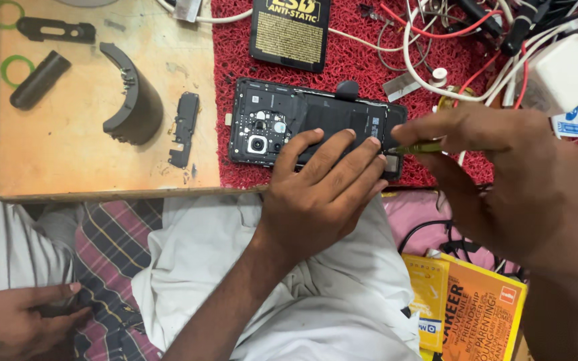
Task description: The person uses a green screwdriver to remove screws from the back of a disassembled smartphone. They then reassemble the phone, test the screen by turning it on, and handle a small white box.
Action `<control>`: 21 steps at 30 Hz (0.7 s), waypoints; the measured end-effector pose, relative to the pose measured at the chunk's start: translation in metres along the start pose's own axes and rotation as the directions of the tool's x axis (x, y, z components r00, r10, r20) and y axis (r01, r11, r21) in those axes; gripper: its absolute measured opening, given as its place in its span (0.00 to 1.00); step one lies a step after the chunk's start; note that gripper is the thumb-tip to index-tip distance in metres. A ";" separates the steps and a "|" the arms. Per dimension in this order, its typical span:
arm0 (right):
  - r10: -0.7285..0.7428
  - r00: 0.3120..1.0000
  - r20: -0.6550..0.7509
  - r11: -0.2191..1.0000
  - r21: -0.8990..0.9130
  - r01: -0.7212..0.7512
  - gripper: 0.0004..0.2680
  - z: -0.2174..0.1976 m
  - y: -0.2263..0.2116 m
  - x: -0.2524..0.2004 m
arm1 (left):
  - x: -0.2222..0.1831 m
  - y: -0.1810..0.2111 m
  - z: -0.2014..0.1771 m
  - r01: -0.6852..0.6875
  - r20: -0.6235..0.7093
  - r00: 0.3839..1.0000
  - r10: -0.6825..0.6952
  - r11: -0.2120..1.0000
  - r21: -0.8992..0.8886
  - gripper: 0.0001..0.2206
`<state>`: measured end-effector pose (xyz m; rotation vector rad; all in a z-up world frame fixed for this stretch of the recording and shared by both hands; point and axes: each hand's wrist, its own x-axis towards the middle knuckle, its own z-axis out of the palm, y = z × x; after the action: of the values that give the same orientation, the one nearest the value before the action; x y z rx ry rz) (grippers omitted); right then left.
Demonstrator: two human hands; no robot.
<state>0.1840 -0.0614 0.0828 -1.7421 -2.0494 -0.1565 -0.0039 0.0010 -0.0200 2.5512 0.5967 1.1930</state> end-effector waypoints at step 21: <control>0.064 0.968 0.243 0.964 0.235 -0.123 0.07 -0.013 0.007 -0.005 | -0.005 -0.002 0.009 -0.011 -0.038 0.999 0.011 1.000 0.012 0.10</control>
<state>0.1944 -0.0691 0.0908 -1.7619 -2.0349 0.3381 -0.0004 -0.0004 -0.0292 2.5500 0.6001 1.2477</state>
